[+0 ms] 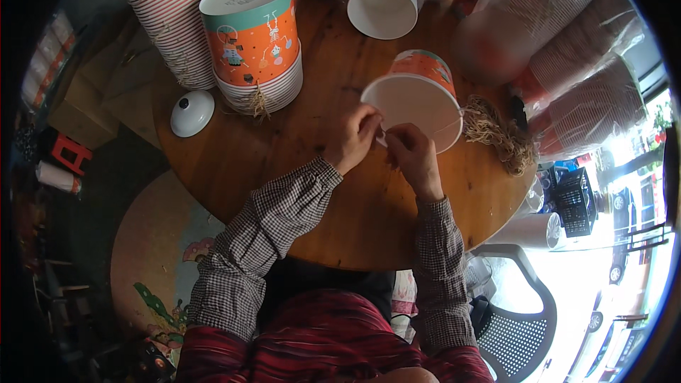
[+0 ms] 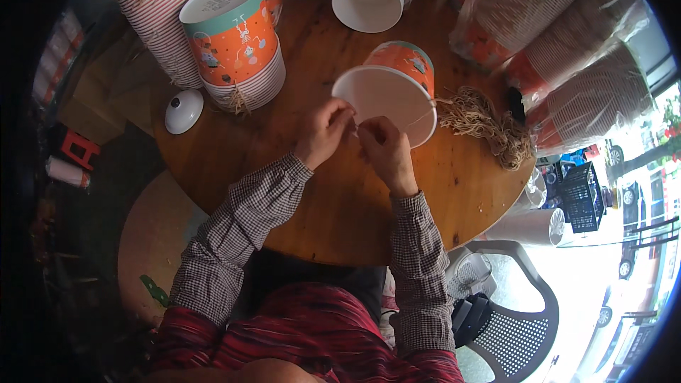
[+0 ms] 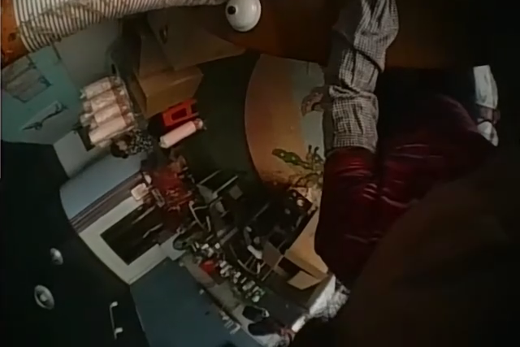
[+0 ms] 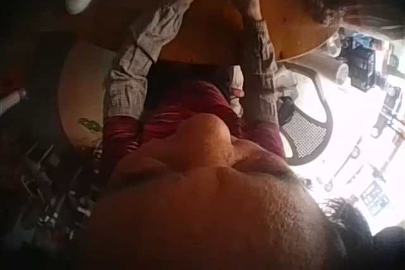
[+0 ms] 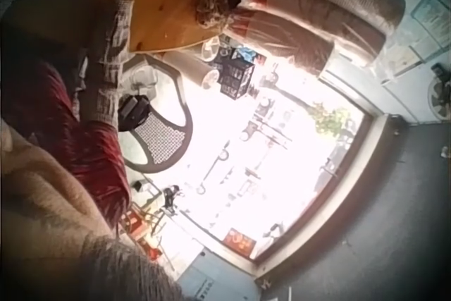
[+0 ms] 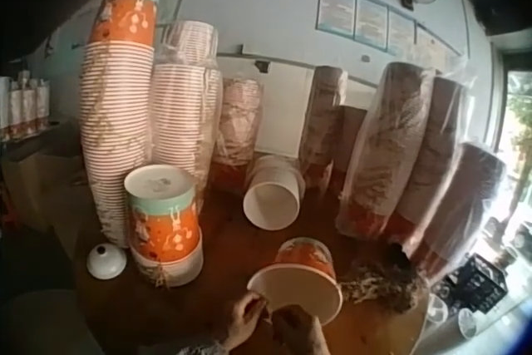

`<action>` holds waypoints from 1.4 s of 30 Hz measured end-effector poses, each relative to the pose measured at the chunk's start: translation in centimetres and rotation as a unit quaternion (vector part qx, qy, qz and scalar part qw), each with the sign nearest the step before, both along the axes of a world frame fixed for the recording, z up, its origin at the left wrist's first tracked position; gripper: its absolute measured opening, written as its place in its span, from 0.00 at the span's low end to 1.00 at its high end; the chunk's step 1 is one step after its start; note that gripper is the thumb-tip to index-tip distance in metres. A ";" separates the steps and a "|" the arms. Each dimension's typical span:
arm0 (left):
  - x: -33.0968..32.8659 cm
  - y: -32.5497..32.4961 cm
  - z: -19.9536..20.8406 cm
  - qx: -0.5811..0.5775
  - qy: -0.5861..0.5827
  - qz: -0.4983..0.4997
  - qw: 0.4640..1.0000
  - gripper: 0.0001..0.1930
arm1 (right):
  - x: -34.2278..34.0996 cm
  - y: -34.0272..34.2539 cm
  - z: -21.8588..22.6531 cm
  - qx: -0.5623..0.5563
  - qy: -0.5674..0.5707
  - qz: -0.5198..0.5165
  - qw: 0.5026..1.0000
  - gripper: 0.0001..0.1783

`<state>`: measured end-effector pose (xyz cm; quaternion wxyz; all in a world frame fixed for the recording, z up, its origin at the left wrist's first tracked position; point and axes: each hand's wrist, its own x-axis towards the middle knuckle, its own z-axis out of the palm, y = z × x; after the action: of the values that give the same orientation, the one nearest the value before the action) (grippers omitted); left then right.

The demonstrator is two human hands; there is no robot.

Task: Threading string handles through pre-punched holes in decorative paper buckets.

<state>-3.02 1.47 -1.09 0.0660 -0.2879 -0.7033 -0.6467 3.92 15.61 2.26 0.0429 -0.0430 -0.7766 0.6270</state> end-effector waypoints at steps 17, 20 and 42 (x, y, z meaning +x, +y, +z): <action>0.3 -0.2 0.9 0.049 -0.183 -0.163 0.968 0.11 | 0.2 -0.7 0.9 -0.099 0.069 -0.049 0.991 0.10; 0.4 -0.3 1.5 0.047 -0.196 -0.182 0.962 0.11 | -0.1 -0.7 -0.1 -0.092 0.109 -0.112 0.983 0.06; 0.5 0.1 0.9 0.114 -0.222 -0.137 0.959 0.05 | -0.2 -0.1 0.0 -0.200 0.132 -0.124 0.963 0.08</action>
<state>-2.56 1.54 -0.15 -0.1480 -0.2213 -0.5756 -0.7732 3.69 15.54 2.28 0.2130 -0.0639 -0.6111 0.7597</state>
